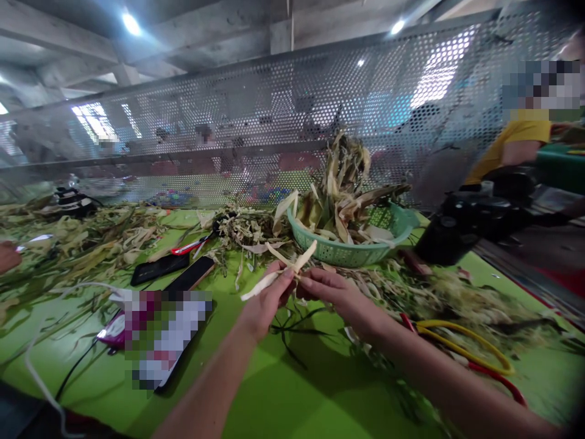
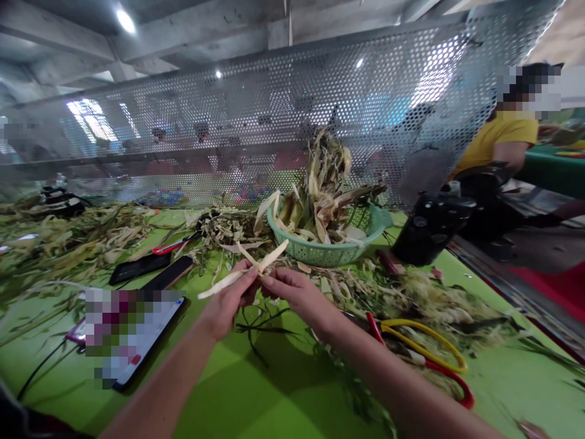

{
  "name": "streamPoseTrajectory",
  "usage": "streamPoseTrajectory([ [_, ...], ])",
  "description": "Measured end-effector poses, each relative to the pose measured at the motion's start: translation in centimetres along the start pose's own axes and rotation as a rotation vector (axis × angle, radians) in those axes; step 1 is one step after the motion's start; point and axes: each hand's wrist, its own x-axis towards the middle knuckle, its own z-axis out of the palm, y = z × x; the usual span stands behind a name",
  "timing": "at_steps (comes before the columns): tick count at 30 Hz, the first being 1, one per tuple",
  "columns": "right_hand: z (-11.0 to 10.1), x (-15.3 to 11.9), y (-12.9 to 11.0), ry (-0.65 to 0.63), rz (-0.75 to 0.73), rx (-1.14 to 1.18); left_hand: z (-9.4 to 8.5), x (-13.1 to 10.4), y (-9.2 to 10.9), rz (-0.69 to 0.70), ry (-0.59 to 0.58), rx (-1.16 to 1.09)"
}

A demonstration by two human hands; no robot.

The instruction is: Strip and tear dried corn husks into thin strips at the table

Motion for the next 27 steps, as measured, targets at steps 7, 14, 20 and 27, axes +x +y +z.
streamPoseTrajectory([
  [7,0.3,0.1,0.4,0.048,-0.046,-0.051,0.1,0.0,-0.2,0.011,0.097,0.118],
  [14,0.8,-0.1,0.6,0.047,-0.104,-0.111,0.9,0.5,-1.1,-0.033,0.153,-0.218],
  [20,1.0,-0.5,0.5,0.090,-0.238,-0.439,0.5,0.8,-1.0,-0.064,0.186,-0.295],
  [27,-1.3,-0.4,-1.1,0.355,-0.404,-0.719,-0.1,0.7,-0.2,0.121,0.019,0.225],
])
